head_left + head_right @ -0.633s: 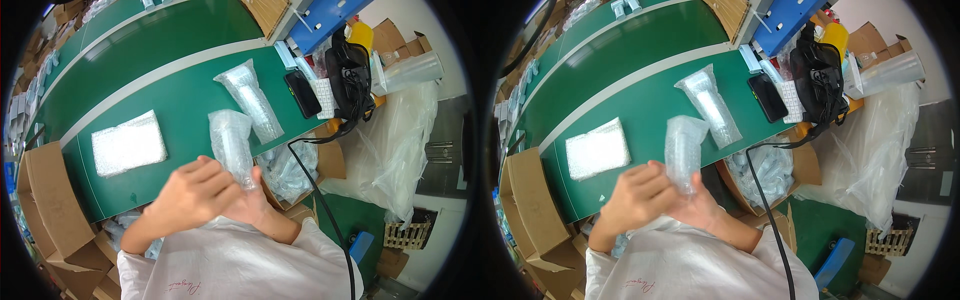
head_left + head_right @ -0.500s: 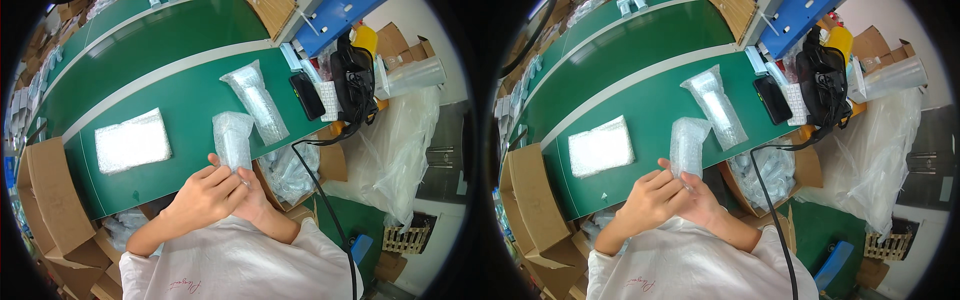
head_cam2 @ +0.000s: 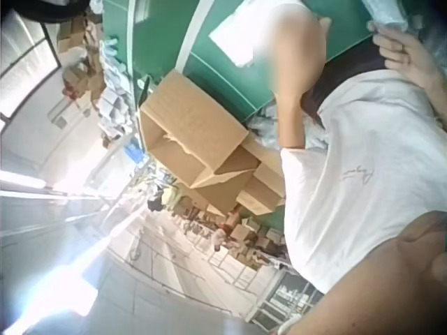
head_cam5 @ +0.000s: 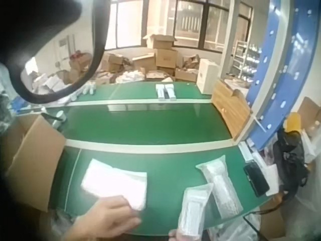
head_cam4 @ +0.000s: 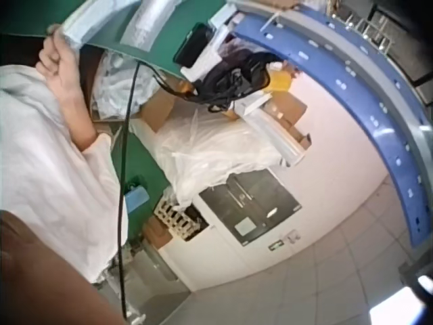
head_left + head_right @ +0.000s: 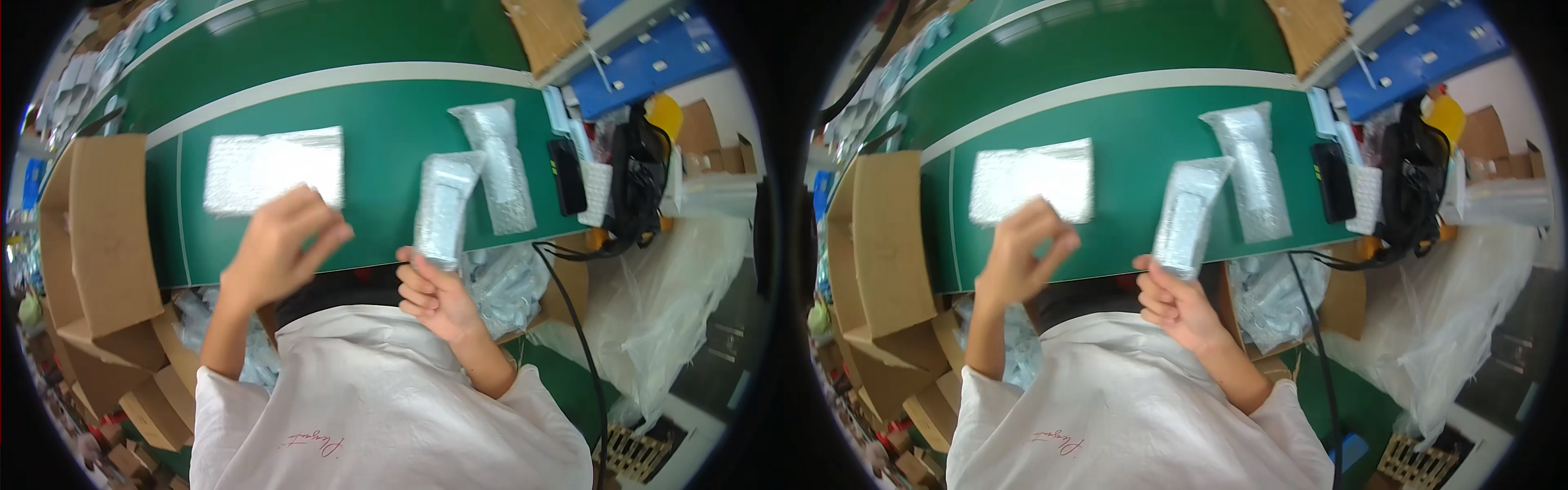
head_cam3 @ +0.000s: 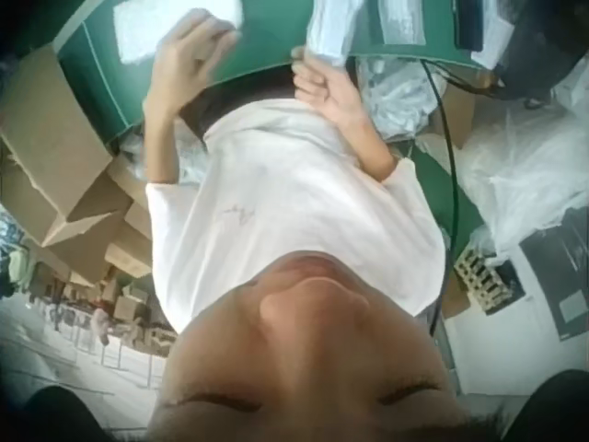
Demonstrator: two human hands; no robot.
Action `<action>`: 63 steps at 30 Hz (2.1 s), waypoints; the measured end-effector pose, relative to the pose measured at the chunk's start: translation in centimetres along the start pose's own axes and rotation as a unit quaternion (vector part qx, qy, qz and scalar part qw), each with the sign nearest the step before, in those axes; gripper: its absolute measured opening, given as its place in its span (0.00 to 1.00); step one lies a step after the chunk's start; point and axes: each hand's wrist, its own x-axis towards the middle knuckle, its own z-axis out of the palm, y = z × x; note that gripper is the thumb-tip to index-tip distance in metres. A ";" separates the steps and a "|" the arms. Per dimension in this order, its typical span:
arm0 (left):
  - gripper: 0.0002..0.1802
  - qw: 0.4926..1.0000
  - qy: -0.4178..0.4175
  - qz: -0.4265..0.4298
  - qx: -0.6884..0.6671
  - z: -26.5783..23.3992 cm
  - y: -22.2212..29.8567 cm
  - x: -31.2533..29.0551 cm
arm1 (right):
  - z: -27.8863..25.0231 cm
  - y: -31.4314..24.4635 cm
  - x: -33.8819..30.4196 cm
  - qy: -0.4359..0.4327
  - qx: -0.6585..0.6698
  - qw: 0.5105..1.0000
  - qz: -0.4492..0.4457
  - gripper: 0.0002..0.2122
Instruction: Packaging hand-held electric fans into protective plastic bags and organizing them on an assembly line.
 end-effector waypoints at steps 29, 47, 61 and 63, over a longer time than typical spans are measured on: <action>0.23 0.927 0.013 -0.145 0.345 -6.3 -11.4 -2.3 | -6.8 -1.3 -2.3 0.059 -0.091 0.991 0.083 0.21; 0.27 0.893 0.125 -0.373 -0.219 -6.2 -13.7 -7.8 | 0.1 -7.4 0.5 0.329 -0.537 0.767 -0.122 0.13; 0.32 0.914 0.199 -0.331 0.123 -8.1 -13.3 -10.3 | -2.5 -10.6 1.5 0.423 -0.651 0.607 -0.168 0.14; 0.31 0.923 0.193 -0.303 0.141 -8.0 -12.9 -8.8 | -3.1 -10.4 2.0 0.434 -0.677 0.559 -0.202 0.12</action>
